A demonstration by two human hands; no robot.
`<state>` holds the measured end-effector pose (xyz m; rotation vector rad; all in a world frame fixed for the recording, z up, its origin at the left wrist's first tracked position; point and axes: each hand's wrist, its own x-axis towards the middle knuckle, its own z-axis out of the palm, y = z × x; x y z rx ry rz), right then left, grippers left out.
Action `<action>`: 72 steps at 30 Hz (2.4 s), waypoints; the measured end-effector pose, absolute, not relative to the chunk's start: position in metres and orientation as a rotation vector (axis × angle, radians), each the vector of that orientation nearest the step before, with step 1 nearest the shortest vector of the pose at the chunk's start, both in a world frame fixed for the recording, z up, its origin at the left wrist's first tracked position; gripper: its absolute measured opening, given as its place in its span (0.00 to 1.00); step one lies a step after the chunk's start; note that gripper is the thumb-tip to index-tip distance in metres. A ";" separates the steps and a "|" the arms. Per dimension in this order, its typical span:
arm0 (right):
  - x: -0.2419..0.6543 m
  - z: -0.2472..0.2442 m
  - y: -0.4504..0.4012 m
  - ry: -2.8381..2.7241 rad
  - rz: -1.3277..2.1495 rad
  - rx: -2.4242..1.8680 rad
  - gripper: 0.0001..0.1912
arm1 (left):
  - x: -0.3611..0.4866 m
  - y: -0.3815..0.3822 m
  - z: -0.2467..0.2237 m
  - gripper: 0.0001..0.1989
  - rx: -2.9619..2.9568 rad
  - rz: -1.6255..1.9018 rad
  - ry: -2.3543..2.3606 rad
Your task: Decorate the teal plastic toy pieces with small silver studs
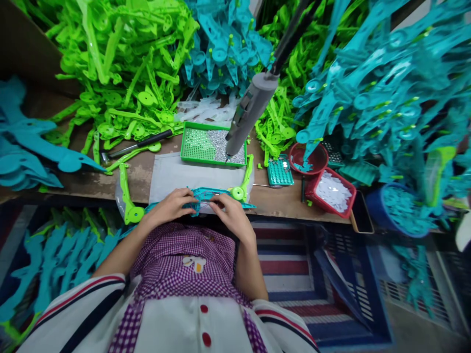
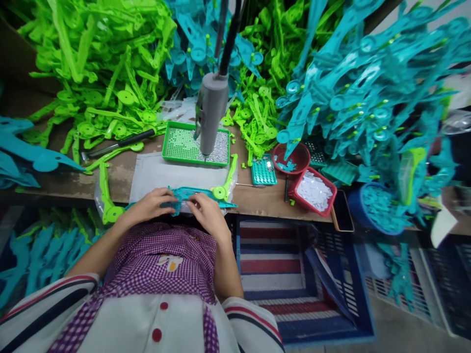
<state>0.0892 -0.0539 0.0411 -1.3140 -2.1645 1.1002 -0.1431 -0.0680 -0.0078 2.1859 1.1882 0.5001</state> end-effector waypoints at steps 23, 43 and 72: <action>0.012 0.054 0.025 -2.926 1.082 -0.803 0.11 | -0.128 -0.099 -0.028 0.12 2.719 0.774 1.262; 0.061 0.018 -0.029 -2.057 0.880 -1.132 0.19 | -0.122 -0.036 0.003 0.12 1.443 0.685 1.506; 0.050 0.012 0.012 -1.963 1.323 -1.179 0.18 | -0.128 -0.057 0.020 0.09 2.757 0.330 1.209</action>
